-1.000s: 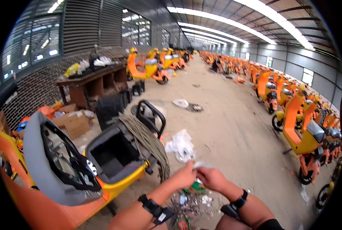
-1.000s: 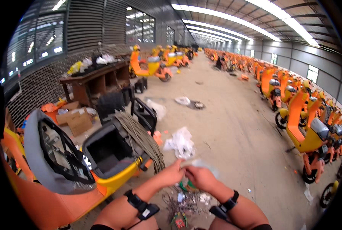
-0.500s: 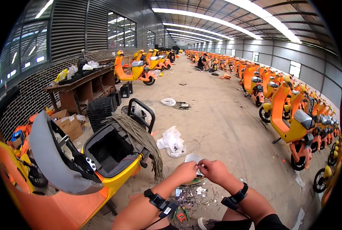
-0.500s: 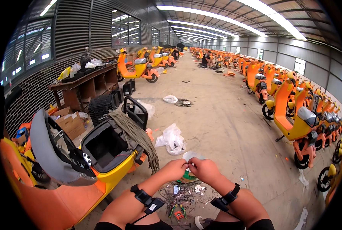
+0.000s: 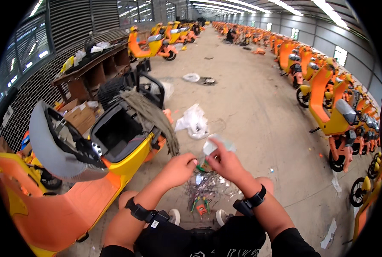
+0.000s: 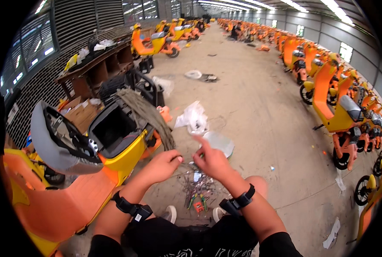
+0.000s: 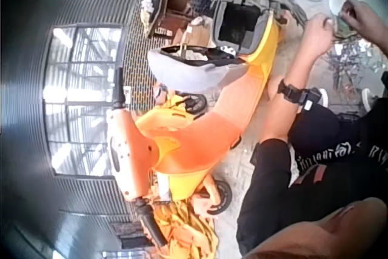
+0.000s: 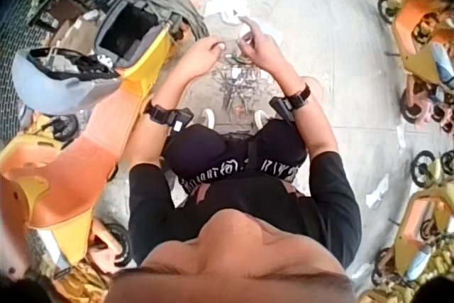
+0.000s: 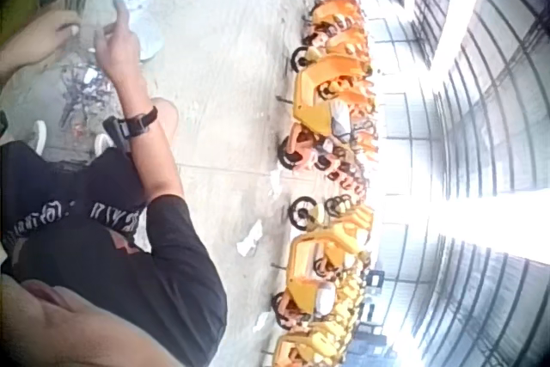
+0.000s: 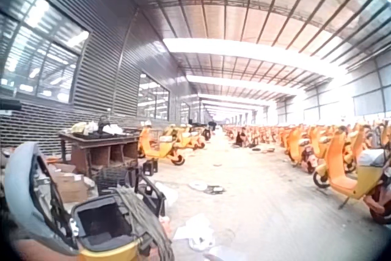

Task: The person handles a bundle of electrical wires, using pliers to trim them while seated on the floor next to a yellow scooter in a factory.

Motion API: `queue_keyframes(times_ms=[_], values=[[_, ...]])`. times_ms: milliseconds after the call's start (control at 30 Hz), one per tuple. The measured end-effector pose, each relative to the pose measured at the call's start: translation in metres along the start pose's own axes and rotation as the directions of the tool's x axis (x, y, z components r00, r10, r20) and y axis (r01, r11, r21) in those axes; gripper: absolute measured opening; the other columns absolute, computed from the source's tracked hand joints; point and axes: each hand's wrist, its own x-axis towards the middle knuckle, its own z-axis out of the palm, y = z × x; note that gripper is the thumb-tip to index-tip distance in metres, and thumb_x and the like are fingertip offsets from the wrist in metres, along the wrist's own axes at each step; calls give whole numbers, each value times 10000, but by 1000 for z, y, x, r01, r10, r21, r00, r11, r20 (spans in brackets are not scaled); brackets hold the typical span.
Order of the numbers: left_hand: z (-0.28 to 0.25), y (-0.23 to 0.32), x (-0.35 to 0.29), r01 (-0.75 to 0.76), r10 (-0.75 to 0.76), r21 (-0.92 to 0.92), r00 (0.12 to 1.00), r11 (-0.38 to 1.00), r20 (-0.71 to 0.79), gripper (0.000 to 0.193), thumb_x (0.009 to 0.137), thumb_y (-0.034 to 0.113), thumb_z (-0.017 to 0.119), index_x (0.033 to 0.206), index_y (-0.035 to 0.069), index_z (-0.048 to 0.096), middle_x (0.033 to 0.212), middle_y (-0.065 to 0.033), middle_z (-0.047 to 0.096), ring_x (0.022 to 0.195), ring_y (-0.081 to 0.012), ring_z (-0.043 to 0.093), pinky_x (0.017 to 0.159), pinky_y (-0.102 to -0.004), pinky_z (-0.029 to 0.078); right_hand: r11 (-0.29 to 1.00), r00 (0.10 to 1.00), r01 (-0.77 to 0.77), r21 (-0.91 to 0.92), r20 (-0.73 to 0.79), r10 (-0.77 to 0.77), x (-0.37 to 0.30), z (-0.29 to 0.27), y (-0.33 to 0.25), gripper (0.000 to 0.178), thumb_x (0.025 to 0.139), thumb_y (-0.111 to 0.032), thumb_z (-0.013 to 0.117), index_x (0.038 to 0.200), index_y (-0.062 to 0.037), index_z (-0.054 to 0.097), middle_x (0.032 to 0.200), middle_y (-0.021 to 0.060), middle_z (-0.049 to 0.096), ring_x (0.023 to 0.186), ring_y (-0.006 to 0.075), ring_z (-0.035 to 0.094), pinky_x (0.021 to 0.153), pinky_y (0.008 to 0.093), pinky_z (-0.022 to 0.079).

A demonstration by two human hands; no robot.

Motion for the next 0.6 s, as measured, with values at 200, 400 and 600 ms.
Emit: queue_keyframes(times_ms=[200, 400, 600], values=[[-13, -64, -50, 260, -328, -791, 941, 553, 80, 214, 982, 178, 516, 1092, 14, 599, 861, -38, 619, 733, -152, 584, 653, -285, 473, 723, 807, -452, 522, -106, 581, 14, 117, 131, 467, 861, -102, 570, 1283, 6, 402, 933, 232, 660, 696, 314, 659, 641, 381, 533], [-3, -101, -36, 281, -356, -901, 921, 330, 157, 262, 986, 166, 504, 1174, -9, 553, 1023, -125, 648, 910, -215, 629, 783, -313, 487, 709, 615, -616, -343, 352, 705, -164, 269, 293, 589, 774, -276, 655, 1236, 34, 460, 1103, 276, 628, 1058, 427, 601, 893, 462, 483], [4, -121, -40, 372, -461, -861, 867, 345, 190, 224, 977, 130, 523, 1131, -20, 586, 1024, -107, 644, 922, -187, 618, 786, -297, 485, 681, 528, -675, -285, 458, 715, -253, 327, 295, 444, 796, -272, 597, 1112, 33, 528, 1050, 286, 639, 999, 437, 618, 856, 470, 497]])
